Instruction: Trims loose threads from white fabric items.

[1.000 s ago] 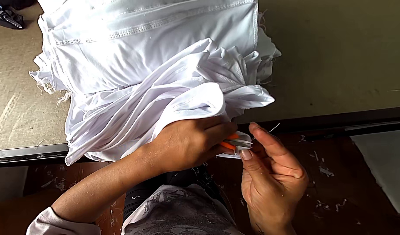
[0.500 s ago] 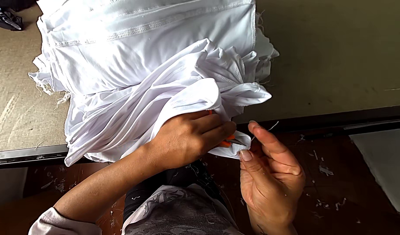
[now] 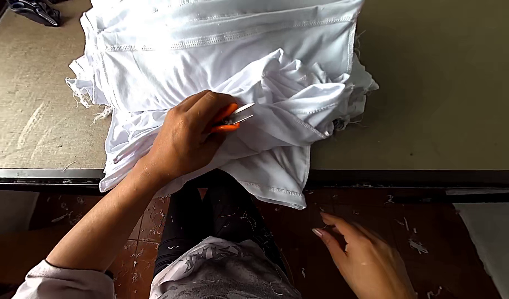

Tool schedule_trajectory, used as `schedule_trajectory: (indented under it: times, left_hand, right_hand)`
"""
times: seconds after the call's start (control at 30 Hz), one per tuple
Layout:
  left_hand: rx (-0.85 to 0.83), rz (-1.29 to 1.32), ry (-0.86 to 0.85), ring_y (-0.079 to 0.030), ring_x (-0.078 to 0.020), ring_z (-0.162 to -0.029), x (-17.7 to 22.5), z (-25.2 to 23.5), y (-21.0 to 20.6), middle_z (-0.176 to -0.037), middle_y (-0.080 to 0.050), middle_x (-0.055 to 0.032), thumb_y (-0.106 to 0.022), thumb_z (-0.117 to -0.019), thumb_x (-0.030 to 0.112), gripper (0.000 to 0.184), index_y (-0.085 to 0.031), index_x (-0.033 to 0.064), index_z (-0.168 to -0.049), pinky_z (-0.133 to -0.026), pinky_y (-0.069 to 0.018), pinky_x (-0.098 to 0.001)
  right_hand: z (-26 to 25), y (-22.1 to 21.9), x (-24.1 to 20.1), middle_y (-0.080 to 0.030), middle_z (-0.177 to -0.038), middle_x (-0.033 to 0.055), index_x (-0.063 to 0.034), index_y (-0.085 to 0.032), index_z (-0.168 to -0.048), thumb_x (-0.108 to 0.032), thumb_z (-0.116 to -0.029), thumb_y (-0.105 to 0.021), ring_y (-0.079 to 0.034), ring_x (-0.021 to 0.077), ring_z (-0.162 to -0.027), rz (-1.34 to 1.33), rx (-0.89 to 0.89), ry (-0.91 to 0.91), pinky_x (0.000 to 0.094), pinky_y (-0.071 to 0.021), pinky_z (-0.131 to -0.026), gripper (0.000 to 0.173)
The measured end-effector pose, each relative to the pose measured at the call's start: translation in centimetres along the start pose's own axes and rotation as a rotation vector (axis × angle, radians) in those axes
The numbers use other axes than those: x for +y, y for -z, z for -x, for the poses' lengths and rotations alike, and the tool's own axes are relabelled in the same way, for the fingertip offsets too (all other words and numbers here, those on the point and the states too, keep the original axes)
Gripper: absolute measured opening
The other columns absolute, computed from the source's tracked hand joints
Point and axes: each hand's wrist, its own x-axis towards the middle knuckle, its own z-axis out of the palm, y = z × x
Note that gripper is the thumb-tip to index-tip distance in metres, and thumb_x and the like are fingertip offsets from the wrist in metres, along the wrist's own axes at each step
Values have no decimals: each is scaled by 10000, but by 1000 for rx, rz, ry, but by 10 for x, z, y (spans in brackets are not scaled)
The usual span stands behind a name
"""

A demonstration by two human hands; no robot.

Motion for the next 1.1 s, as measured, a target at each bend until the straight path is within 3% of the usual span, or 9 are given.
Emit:
schedule_trajectory:
  times: [0.1, 0.2, 0.37, 0.5, 0.63, 0.73, 0.83, 1.0, 1.1]
  left_hand:
    - [1, -124, -10, -642, -219, -901, 15, 7, 1, -976, -678, -145, -729, -891, 289, 378, -678, -17, -1106, -788, -519, -349]
    - [-103, -386, 15, -609, -395, -1031, 45, 39, -9, -1272, -609, -228, -761, -838, 487, 598, -625, 141, -1306, -774, -461, -515]
    - [-172, -536, 329, -634, -477, -1065, 34, 74, 28, -1344, -563, -309, -887, -692, 355, 870, -530, 68, -1432, -772, -516, -595]
    - [-332, -538, 494, -684, -406, -854, 21, 55, 62, -860, -680, -183, -784, -830, 179, 538, -571, 4, -1293, -789, -509, -577]
    - [-407, -494, 451, -675, -379, -937, 2, -9, 97, -925, -697, -170, -755, -850, 184, 416, -627, 33, -1215, -888, -441, -603]
    - [-475, -585, 292, -653, -375, -1022, 3, -61, 117, -1001, -688, -174, -773, -850, 169, 382, -631, 30, -1176, -940, -419, -607]
    - [-546, -652, 201, -632, -364, -1064, -4, -88, 119, -1054, -678, -166, -788, -851, 186, 349, -654, 37, -1136, -922, -436, -583]
    - [-573, -644, 201, -634, -351, -1024, -4, -87, 123, -1033, -673, -152, -791, -845, 179, 311, -658, 47, -1093, -846, -454, -566]
    - [-612, -491, 232, -645, -317, -975, 12, -72, 135, -979, -675, -125, -799, -857, 227, 295, -684, 64, -1075, -809, -482, -541]
  right_hand:
    - [-28, -13, -50, -712, -1054, 202, 6, -723, -1152, -437, -964, -644, -656, 378, -986, -68, 397, 299, 504, -510, -865, 488]
    - [-70, -34, -84, -664, -1271, 139, -76, -698, -1246, -519, -978, -594, -566, 360, -1277, -116, 311, 558, 586, -403, -1094, 527]
    - [-115, -30, -112, -710, -961, 249, 11, -718, -969, -368, -1002, -582, -692, 454, -967, 1, 352, 566, 650, -522, -810, 404]
    - [-136, -20, -129, -662, -1087, 355, 78, -675, -1084, -122, -998, -549, -632, 554, -1078, 87, 509, 482, 722, -457, -871, 251]
    - [-144, -5, -147, -658, -1060, 352, 49, -649, -1174, -90, -1040, -507, -659, 565, -975, 161, 455, 509, 705, -501, -744, 240]
    - [-141, -13, -157, -656, -1175, 289, 60, -677, -1204, -33, -986, -565, -631, 495, -1123, 127, 331, 824, 610, -525, -905, 262]
    - [-153, -36, -178, -691, -1204, 206, 4, -723, -1183, -287, -973, -636, -638, 409, -1185, 101, 208, 972, 550, -535, -958, 370]
    - [-157, -62, -241, -631, -751, 170, 15, -653, -827, -124, -981, -631, -669, 347, -695, 13, 246, 918, 491, -528, -591, 209]
    - [-125, -53, -274, -559, -678, 31, -49, -609, -840, -203, -1072, -455, -577, 149, -586, -453, -120, 929, 324, -491, -531, 319]
